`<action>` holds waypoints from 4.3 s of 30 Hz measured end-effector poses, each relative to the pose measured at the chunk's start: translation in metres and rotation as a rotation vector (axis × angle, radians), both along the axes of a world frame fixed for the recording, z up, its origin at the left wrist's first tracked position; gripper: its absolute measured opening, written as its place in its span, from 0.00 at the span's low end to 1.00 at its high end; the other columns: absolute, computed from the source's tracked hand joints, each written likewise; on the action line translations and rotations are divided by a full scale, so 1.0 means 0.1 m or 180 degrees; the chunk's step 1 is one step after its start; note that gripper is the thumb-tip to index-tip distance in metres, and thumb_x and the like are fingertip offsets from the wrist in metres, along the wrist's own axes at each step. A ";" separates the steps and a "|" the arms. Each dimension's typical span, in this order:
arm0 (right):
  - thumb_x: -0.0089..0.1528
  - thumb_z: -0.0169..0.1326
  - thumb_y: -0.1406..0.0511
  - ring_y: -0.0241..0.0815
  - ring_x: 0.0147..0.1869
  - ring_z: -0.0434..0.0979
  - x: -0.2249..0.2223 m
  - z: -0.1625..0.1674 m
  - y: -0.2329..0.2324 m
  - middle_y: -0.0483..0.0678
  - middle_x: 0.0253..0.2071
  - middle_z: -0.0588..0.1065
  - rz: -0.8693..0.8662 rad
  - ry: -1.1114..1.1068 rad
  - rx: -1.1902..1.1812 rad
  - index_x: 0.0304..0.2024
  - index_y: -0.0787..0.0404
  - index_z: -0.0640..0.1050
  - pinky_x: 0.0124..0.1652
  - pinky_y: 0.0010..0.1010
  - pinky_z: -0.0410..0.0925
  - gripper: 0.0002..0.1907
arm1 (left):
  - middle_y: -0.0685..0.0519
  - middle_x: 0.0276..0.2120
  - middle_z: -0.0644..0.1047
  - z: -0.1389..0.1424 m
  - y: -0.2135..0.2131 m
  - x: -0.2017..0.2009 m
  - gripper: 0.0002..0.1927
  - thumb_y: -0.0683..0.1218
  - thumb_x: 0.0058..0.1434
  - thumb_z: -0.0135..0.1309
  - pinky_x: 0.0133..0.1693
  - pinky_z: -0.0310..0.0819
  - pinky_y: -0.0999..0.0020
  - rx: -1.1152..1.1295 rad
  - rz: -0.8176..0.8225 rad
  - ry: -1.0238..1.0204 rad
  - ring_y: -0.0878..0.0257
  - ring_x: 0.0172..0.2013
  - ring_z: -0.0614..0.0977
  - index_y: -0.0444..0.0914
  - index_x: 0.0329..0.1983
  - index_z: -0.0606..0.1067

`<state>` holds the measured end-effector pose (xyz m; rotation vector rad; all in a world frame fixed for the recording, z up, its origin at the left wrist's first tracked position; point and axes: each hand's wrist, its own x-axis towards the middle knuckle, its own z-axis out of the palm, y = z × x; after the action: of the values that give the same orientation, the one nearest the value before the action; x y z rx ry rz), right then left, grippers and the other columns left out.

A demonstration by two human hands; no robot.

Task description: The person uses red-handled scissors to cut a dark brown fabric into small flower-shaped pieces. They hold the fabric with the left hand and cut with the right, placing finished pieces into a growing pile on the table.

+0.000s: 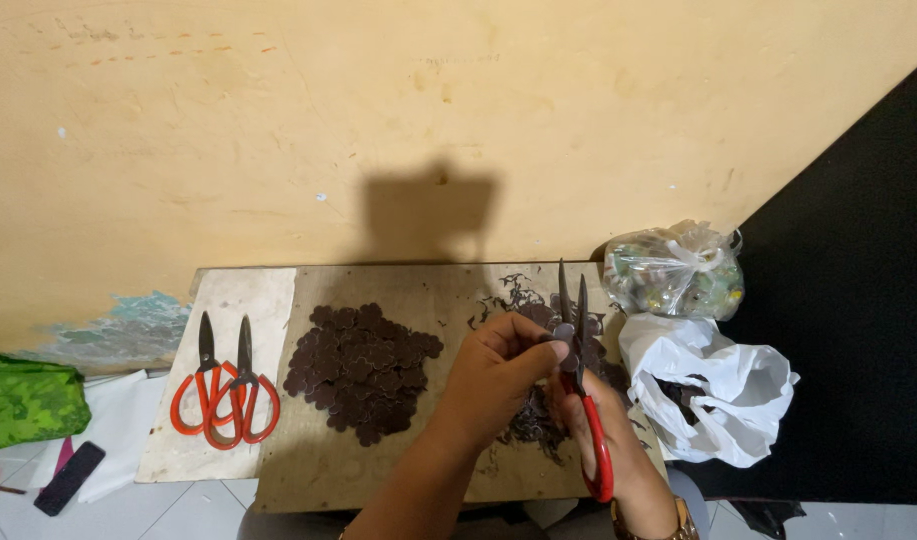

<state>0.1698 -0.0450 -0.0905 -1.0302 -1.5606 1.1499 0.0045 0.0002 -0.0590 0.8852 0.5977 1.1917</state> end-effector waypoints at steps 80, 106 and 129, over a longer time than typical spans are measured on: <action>0.72 0.43 0.49 0.38 0.21 0.57 0.76 -2.32 -0.05 0.45 0.21 0.60 -0.1561 0.1163 -0.1676 0.32 0.59 0.66 0.21 0.32 0.54 0.23 | 0.27 0.72 0.36 -2.06 -0.64 -1.27 0.53 0.70 0.60 0.51 0.64 0.30 0.30 0.0605 0.1709 0.5818 0.29 0.71 0.39 0.35 0.76 0.48; 0.69 0.46 0.48 0.37 0.18 0.56 0.67 -2.20 -0.01 0.43 0.18 0.58 -0.1311 0.1389 -0.1863 0.25 0.57 0.63 0.19 0.30 0.52 0.25 | 0.39 0.77 0.41 -2.30 0.13 -1.01 0.33 0.63 0.67 0.43 0.66 0.26 0.30 0.1540 0.1097 0.5957 0.46 0.76 0.38 0.42 0.70 0.65; 0.67 0.51 0.55 0.36 0.21 0.62 0.56 -2.10 -0.17 0.44 0.19 0.65 -0.1294 0.1050 -0.1473 0.27 0.61 0.69 0.22 0.30 0.58 0.19 | 0.36 0.77 0.41 -2.23 -0.15 -0.03 0.55 0.74 0.60 0.48 0.67 0.31 0.33 0.2278 -0.0130 0.4762 0.40 0.75 0.37 0.38 0.78 0.46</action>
<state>0.2261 -0.0618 -0.3004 -1.3053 -0.7932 1.3335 0.0012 -0.0143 -0.2820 2.4074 1.3230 0.4800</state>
